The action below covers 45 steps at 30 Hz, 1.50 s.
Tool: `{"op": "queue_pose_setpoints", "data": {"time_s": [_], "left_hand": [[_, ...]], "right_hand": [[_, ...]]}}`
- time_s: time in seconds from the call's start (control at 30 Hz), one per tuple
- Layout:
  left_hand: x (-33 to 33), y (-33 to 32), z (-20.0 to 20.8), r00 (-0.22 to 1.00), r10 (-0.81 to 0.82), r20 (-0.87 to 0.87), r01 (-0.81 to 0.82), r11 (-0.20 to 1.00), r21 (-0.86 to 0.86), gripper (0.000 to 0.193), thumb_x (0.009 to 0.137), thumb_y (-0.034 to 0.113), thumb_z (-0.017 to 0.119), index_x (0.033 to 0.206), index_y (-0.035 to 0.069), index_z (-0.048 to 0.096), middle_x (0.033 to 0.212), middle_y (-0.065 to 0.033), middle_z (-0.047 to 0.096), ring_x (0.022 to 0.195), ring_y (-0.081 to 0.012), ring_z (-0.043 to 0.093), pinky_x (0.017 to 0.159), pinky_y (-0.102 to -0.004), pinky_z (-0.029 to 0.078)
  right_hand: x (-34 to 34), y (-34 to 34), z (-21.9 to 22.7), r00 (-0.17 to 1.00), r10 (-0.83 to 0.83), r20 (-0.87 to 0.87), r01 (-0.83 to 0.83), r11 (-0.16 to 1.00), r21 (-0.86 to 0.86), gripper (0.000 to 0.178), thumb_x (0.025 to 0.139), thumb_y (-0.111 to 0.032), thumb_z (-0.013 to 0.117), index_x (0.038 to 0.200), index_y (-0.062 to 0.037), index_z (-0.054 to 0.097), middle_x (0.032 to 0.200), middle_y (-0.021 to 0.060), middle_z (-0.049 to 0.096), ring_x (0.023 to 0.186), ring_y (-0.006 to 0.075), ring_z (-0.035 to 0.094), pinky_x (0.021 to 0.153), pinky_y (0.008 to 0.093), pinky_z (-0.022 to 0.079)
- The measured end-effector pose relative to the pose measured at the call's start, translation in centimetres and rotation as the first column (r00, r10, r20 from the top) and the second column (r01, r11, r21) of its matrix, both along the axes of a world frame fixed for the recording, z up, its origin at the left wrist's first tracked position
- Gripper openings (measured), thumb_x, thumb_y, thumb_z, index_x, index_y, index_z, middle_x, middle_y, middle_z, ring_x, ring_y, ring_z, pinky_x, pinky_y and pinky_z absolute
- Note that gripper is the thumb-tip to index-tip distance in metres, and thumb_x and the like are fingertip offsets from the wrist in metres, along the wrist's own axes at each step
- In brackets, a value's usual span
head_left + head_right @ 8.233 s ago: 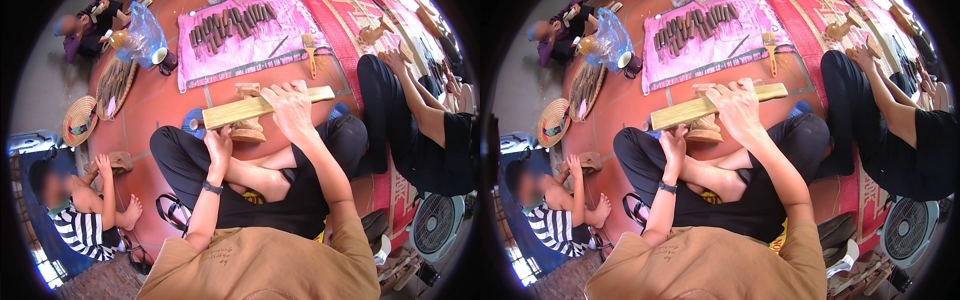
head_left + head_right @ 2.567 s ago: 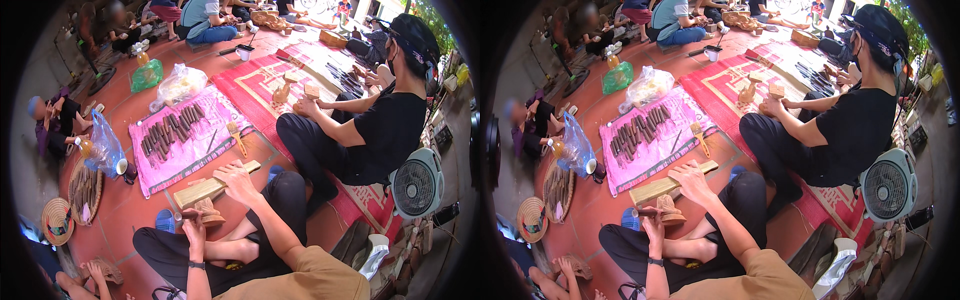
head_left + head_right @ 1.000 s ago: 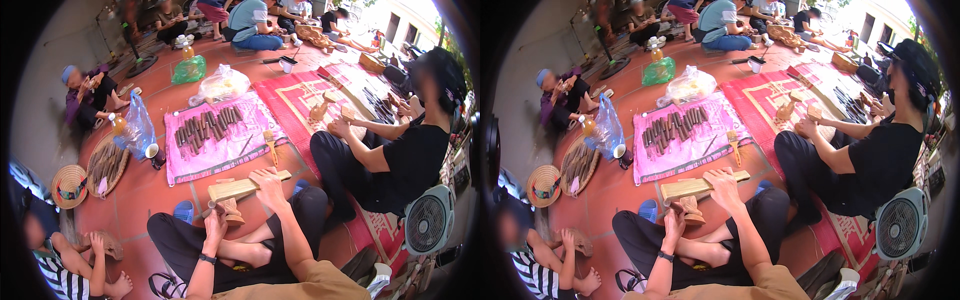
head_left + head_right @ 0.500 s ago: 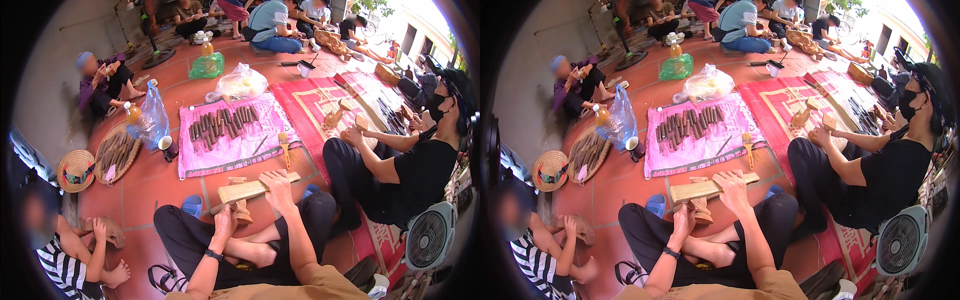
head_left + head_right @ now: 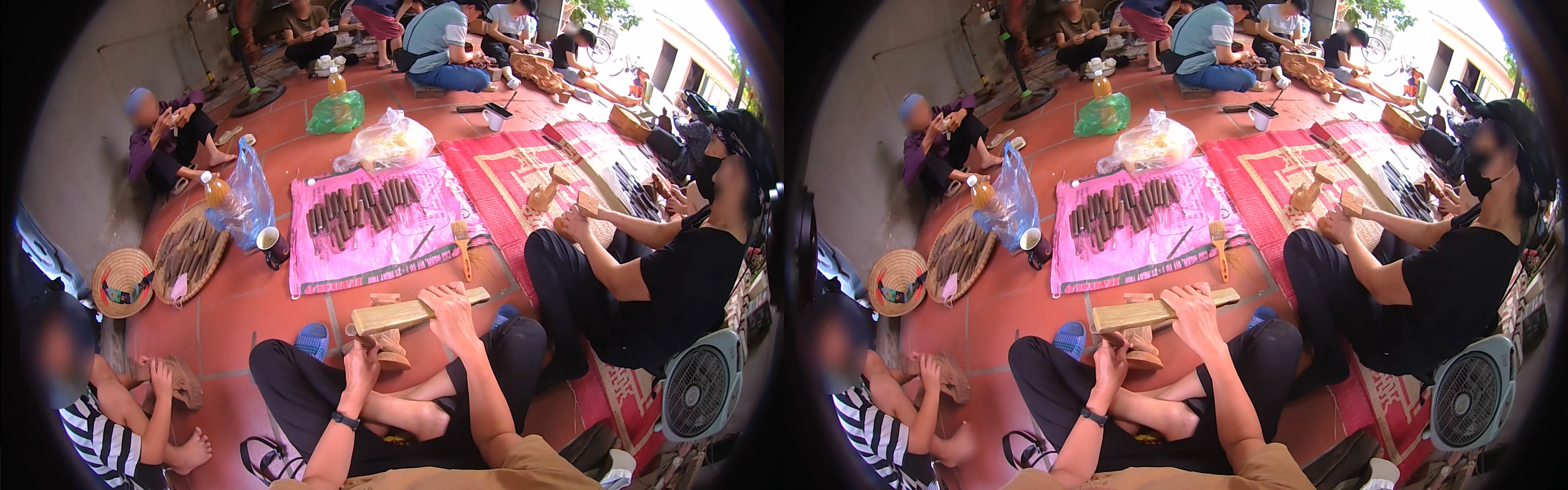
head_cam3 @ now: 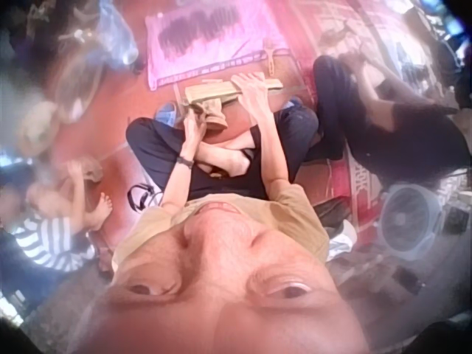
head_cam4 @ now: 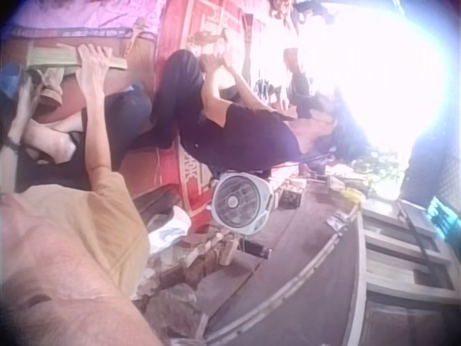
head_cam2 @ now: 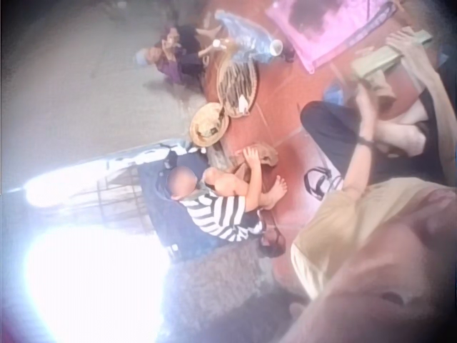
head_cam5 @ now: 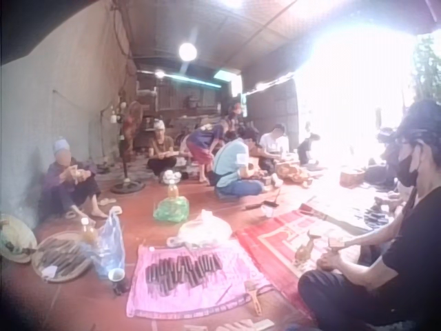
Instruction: The person carves a small wooden figurine using a chisel and a wooden mallet. They hold the piece in their left hand and strike the chisel with the mallet in their right hand, then switch to using a brush to clean the surface.
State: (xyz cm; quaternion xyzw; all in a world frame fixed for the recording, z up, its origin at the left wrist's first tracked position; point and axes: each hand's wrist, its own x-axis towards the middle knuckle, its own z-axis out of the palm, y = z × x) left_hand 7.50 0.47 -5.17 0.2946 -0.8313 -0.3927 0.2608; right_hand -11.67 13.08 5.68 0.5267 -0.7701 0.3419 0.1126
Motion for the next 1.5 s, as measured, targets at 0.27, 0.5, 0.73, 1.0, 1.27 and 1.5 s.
{"op": "queue_pose_setpoints", "data": {"time_s": [0.27,0.5,0.73,1.0,1.27,1.5], "left_hand": [[-0.1,0.0,0.5,0.998,-0.054,0.043,0.058,0.991,-0.121,0.021,0.087,0.003,0.065,0.105,0.001,0.054,0.082,-0.0222,0.067,0.078,-0.0444,0.065,0.065,-0.0509,0.051],[-0.1,0.2,-0.3,0.995,-0.071,0.066,0.086,0.962,-0.26,0.015,0.086,0.003,0.067,0.096,0.0,0.056,0.08,-0.0226,0.067,0.076,-0.042,0.066,0.065,-0.0498,0.052],[-0.3,0.3,0.2,0.998,-0.047,0.034,0.053,0.981,-0.188,0.014,0.085,0.002,0.068,0.092,-0.001,0.055,0.078,-0.0232,0.066,0.075,-0.0427,0.066,0.064,-0.0493,0.052],[-0.1,-0.1,0.0,0.997,0.076,-0.032,-0.073,0.993,0.089,0.016,0.09,0.002,0.064,0.102,-0.004,0.055,0.084,-0.0207,0.07,0.086,-0.0416,0.068,0.07,-0.0473,0.053],[0.1,-0.6,-0.3,0.998,0.057,-0.016,-0.054,0.989,0.139,0.018,0.091,0.005,0.064,0.105,-0.003,0.056,0.087,-0.0208,0.071,0.088,-0.0407,0.068,0.071,-0.0463,0.053],[-0.2,-0.1,0.9,0.997,0.006,0.072,-0.003,0.999,-0.043,0.018,0.089,0.007,0.067,0.102,-0.001,0.058,0.084,-0.0224,0.068,0.084,-0.043,0.066,0.07,-0.0491,0.053]], "right_hand": [[0.4,-0.1,0.5,0.988,0.018,0.151,-0.007,0.997,-0.074,0.031,0.062,0.003,0.064,0.091,-0.0083,0.06,0.082,0.0065,0.06,0.084,0.0257,0.06,0.085,0.0387,0.039],[0.9,-0.3,1.0,0.999,-0.003,-0.032,0.004,0.999,0.044,0.03,0.063,0.003,0.062,0.091,-0.0068,0.061,0.083,0.0082,0.06,0.086,0.0272,0.06,0.088,0.0391,0.039],[0.8,-0.4,0.1,0.999,-0.027,-0.04,0.027,0.999,0.021,0.03,0.065,0.001,0.064,0.093,-0.0094,0.063,0.083,0.0055,0.061,0.083,0.0238,0.06,0.089,0.0381,0.039],[0.7,-0.1,0.4,0.999,-0.038,0.0,0.038,0.998,0.041,0.032,0.065,0.003,0.064,0.095,-0.0087,0.064,0.083,0.006,0.063,0.087,0.0256,0.062,0.091,0.0406,0.039],[0.8,0.0,1.0,0.997,-0.025,0.076,0.026,1.0,-0.014,0.032,0.064,0.004,0.063,0.094,-0.0071,0.062,0.086,0.008,0.063,0.088,0.0269,0.062,0.09,0.0403,0.041],[1.7,-0.4,1.6,0.947,0.04,0.32,0.01,0.988,-0.152,0.034,0.059,0.007,0.057,0.091,-0.0031,0.059,0.089,0.011,0.062,0.091,0.031,0.06,0.088,0.0388,0.038]]}}
